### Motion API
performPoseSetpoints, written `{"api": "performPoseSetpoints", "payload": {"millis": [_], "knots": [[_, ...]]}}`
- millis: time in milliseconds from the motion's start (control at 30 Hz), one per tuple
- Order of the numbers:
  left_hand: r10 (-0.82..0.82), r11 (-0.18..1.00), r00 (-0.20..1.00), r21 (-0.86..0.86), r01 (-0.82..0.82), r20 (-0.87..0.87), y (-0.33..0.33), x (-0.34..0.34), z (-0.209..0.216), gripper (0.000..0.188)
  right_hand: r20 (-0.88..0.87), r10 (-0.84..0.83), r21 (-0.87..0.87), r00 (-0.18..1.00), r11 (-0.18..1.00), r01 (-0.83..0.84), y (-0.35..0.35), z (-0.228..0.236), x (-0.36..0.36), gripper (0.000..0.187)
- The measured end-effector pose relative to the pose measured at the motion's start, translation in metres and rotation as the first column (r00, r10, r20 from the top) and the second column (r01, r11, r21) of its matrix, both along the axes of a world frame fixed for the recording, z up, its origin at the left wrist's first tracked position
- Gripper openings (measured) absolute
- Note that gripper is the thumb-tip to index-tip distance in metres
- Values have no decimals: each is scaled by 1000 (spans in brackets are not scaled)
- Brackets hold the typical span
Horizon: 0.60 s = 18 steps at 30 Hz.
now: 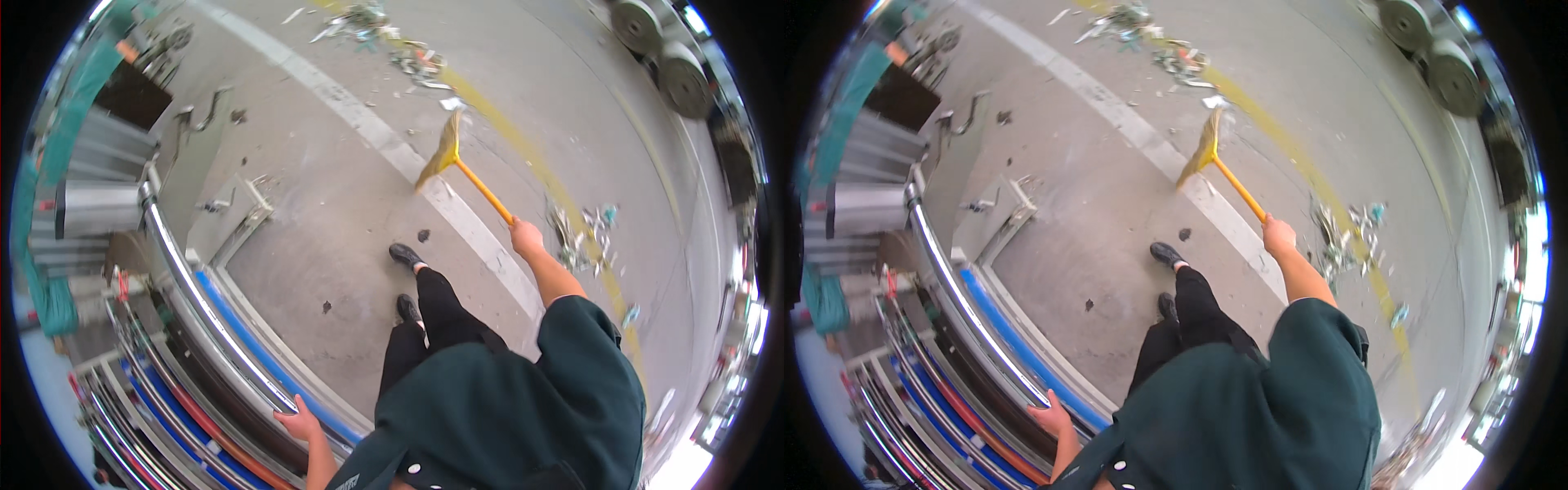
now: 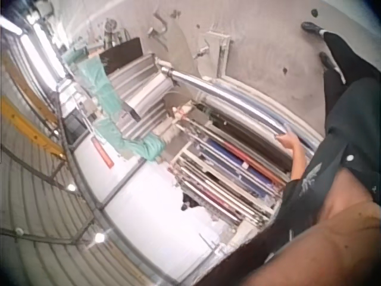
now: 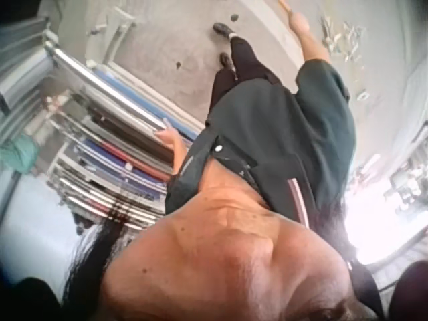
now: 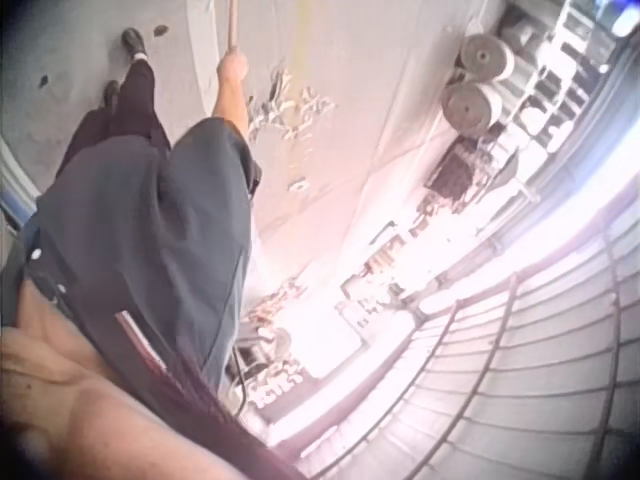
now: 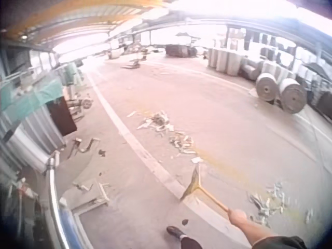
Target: Sweeping debris and cleaning the floor around industrial machinery using a broom and an air hose.
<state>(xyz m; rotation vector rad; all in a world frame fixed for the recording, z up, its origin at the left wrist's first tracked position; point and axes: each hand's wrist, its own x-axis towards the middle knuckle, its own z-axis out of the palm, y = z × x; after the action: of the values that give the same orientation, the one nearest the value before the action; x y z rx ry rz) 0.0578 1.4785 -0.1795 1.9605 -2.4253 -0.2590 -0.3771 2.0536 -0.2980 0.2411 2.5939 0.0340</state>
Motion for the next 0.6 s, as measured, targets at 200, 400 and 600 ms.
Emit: {"api": "performPoseSetpoints", "payload": {"millis": [200,400,600], "knots": [[-125,954,991,-271,131,42,-17,71,-56,73,102,-586,-451,804,693,562,108,100,266,23],[-372,912,928,194,362,18,54,33,-57,70,595,-788,-560,154,-269,783,138,89,509,19],[-556,613,827,631,475,-83,149,-35,-54,67,704,-607,-445,-368,-782,437,180,61,591,14]]}}
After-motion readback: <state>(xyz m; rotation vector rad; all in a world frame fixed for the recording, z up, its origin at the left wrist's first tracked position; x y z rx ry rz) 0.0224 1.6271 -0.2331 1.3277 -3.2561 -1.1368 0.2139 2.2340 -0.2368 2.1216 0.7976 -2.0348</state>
